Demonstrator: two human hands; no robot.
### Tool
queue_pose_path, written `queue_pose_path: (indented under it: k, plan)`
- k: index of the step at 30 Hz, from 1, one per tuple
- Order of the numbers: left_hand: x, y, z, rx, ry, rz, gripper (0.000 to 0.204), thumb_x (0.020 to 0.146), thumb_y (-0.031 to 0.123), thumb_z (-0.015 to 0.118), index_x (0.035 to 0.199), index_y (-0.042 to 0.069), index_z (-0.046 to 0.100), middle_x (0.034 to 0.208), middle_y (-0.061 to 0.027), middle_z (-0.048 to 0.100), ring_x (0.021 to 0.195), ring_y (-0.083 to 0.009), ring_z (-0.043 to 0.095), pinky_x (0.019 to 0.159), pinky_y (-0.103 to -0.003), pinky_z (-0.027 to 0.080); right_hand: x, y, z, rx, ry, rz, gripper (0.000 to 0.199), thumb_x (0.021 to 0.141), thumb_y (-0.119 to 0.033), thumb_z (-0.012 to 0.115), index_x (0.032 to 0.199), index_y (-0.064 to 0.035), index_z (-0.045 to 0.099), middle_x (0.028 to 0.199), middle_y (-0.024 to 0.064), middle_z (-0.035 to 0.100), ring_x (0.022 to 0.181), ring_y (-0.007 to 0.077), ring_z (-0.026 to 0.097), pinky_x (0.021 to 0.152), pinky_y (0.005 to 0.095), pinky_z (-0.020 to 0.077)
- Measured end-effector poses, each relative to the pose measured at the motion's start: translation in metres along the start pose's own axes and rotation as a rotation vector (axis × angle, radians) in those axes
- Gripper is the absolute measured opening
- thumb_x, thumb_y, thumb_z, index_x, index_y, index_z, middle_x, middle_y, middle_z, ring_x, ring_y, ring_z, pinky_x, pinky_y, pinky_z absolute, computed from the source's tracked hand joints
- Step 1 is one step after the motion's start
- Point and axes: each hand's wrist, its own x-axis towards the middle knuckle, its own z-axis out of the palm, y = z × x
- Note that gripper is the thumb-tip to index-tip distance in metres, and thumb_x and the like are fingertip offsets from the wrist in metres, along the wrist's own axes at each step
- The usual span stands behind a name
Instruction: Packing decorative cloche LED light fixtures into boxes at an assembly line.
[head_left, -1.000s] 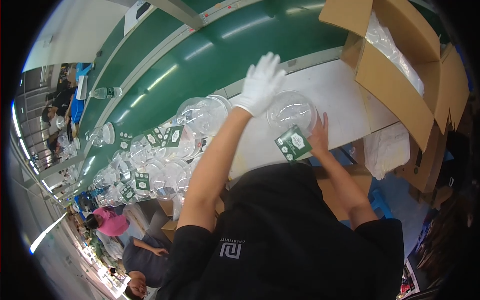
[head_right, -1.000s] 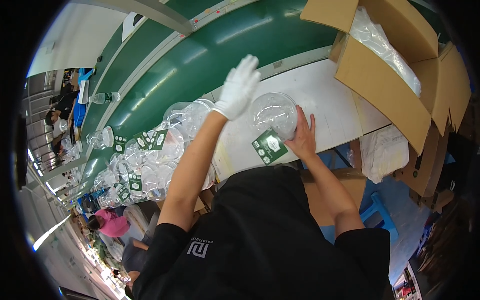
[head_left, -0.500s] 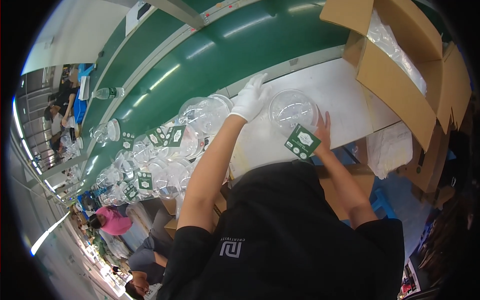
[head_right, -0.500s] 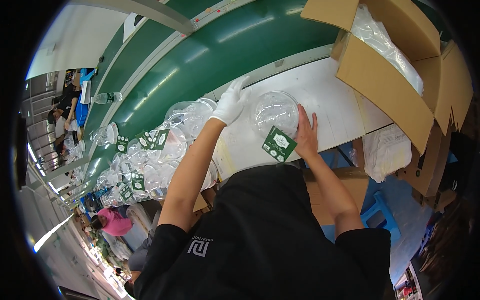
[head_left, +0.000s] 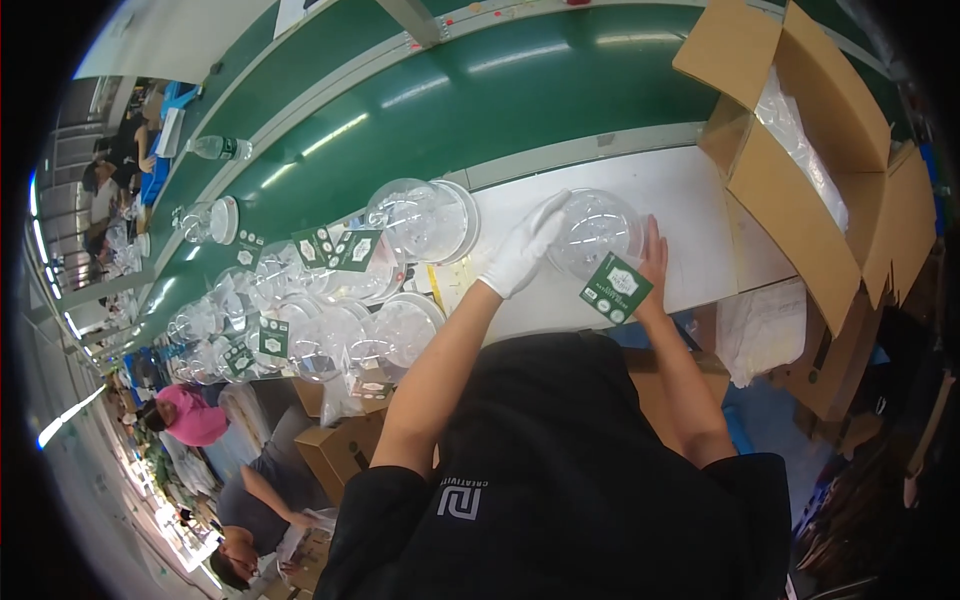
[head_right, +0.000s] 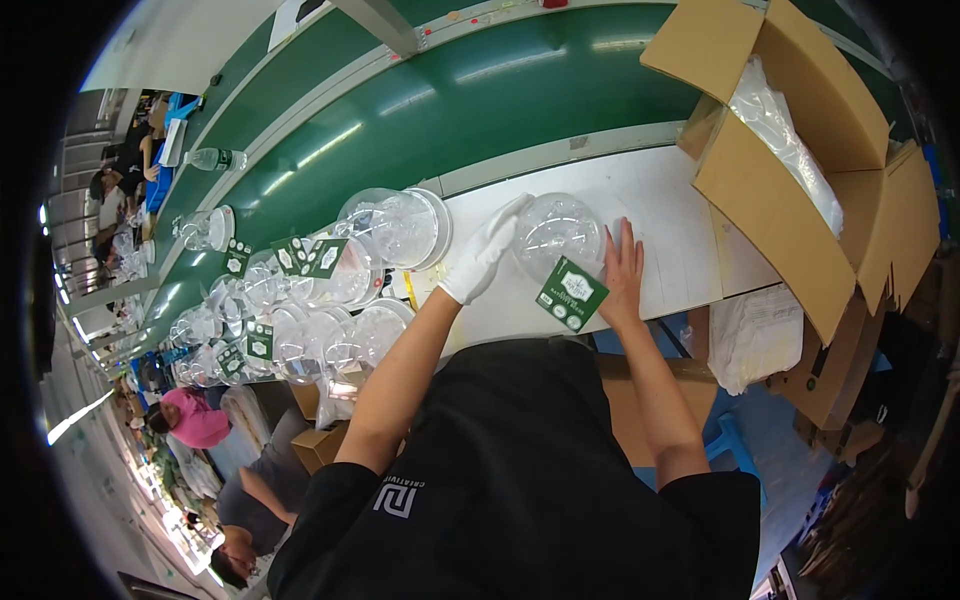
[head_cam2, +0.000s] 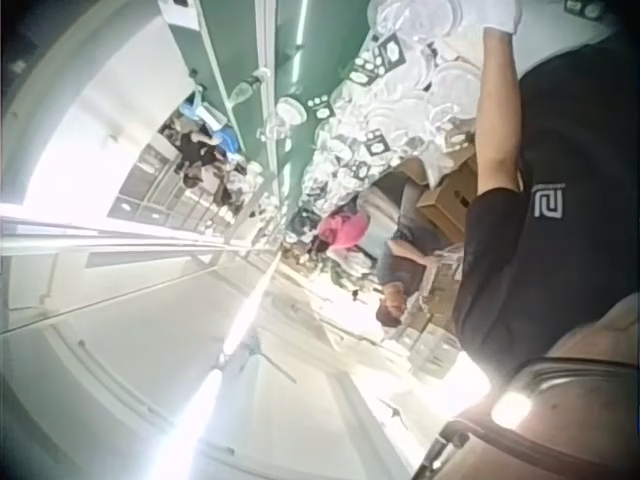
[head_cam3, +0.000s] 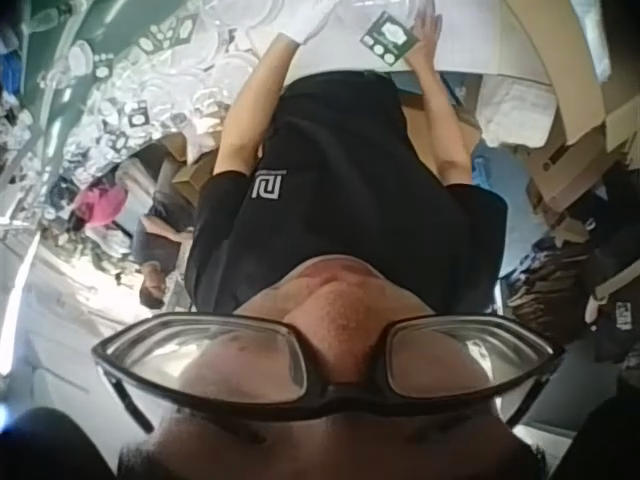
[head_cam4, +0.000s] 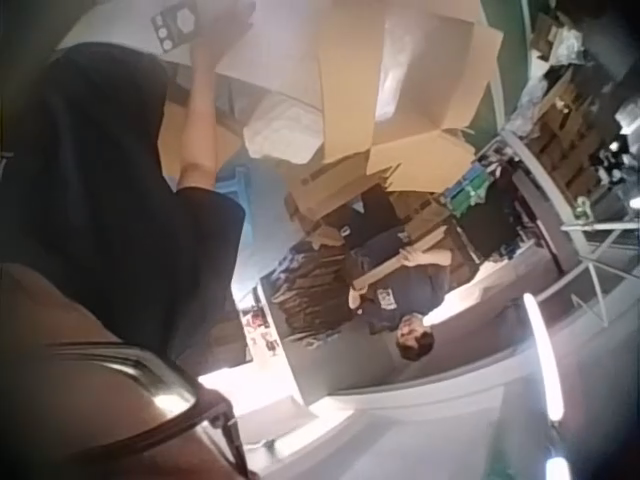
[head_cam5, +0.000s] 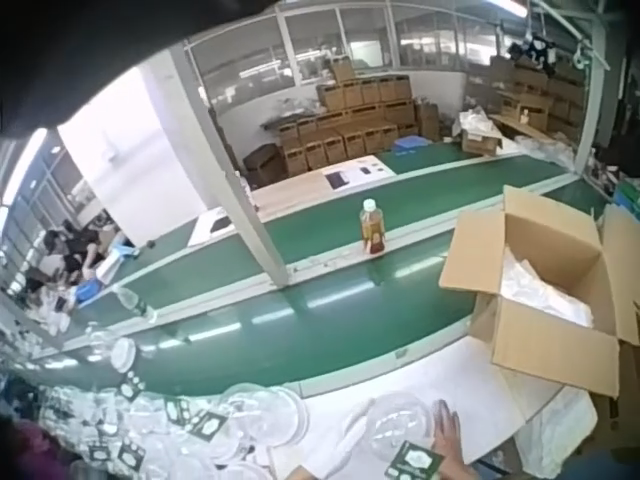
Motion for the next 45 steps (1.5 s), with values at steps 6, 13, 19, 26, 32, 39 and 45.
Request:
queue_pose_path:
  k: [6, 13, 19, 26, 32, 39, 45]
  plan:
    - [-0.035, 0.011, 0.023, 0.423, 0.103, 0.083, 0.085, 0.096, 0.034, 0.063, 0.156, -0.007, 0.017, 0.155, -0.0332, 0.030, 0.145, -0.0429, 0.033, 0.120, -0.043, 0.028, 0.051, 0.024, -0.025, 0.152, -0.071, -0.129, 0.076, 0.083, -0.023, 0.071, 0.151, -0.0070, 0.041, 0.161, 0.0166, 0.030, 0.152, 0.0362, 0.023, 0.123, 0.0525, 0.0193]
    - [-0.064, 0.001, 0.019, 0.523, 0.133, 0.085, 0.060, 0.094, 0.028, 0.066, 0.141, -0.003, 0.046, 0.134, -0.0272, 0.054, 0.124, -0.0359, 0.056, 0.105, -0.043, 0.045, 0.050, 0.035, -0.022, 0.151, -0.013, -0.156, 0.073, 0.084, -0.018, 0.072, 0.149, -0.0060, 0.041, 0.158, 0.0160, 0.038, 0.150, 0.0355, 0.030, 0.123, 0.0505, 0.0205]
    - [-0.036, 0.054, 0.004, -0.230, 0.336, -0.136, 0.027, 0.100, 0.030, 0.060, 0.085, 0.008, 0.057, 0.071, 0.0010, 0.048, 0.059, -0.0093, 0.044, 0.054, -0.026, 0.036, 0.039, 0.036, -0.015, 0.130, 0.049, -0.122, 0.068, 0.083, -0.017, 0.072, 0.144, -0.0054, 0.045, 0.156, 0.0155, 0.041, 0.149, 0.0352, 0.031, 0.122, 0.0531, 0.0206]
    - [0.004, 0.091, -0.001, -1.225, -0.158, 0.016, 0.053, 0.106, 0.038, 0.046, 0.060, 0.018, 0.028, 0.057, 0.0063, 0.024, 0.044, -0.0081, 0.023, 0.044, -0.027, 0.017, 0.038, 0.039, -0.011, 0.066, 0.027, -0.134, 0.061, 0.085, -0.017, 0.070, 0.141, -0.0046, 0.049, 0.156, 0.0150, 0.041, 0.150, 0.0350, 0.031, 0.122, 0.0528, 0.0212]
    - [0.020, 0.080, 0.000, -0.844, -0.035, -0.390, 0.050, 0.104, 0.031, 0.051, 0.061, 0.020, 0.029, 0.057, 0.0068, 0.024, 0.045, -0.0071, 0.022, 0.042, -0.026, 0.014, 0.036, 0.049, -0.006, 0.000, 0.009, -0.112, 0.060, 0.085, -0.020, 0.069, 0.139, -0.0054, 0.048, 0.156, 0.0155, 0.041, 0.149, 0.0357, 0.031, 0.121, 0.0542, 0.0219]
    - [0.041, 0.063, -0.004, -0.861, -0.247, -0.541, 0.051, 0.105, 0.033, 0.045, 0.060, 0.019, 0.026, 0.054, 0.0064, 0.023, 0.043, -0.0081, 0.019, 0.041, -0.026, 0.014, 0.032, 0.060, 0.006, 0.190, -0.012, 0.008, 0.065, 0.085, -0.023, 0.070, 0.143, -0.0060, 0.046, 0.156, 0.0108, 0.041, 0.151, 0.0286, 0.029, 0.123, 0.0471, 0.0169]
    - [0.005, -0.061, -0.030, 0.172, 0.099, -0.198, 0.042, 0.105, 0.034, 0.042, 0.072, 0.010, 0.051, 0.060, -0.0061, 0.050, 0.048, -0.0189, 0.045, 0.044, -0.035, 0.033, 0.047, 0.023, 0.012, 0.193, 0.051, -0.091, 0.062, 0.090, -0.022, 0.065, 0.145, -0.0039, 0.044, 0.154, 0.0120, 0.044, 0.151, 0.0287, 0.030, 0.123, 0.0443, 0.0180]
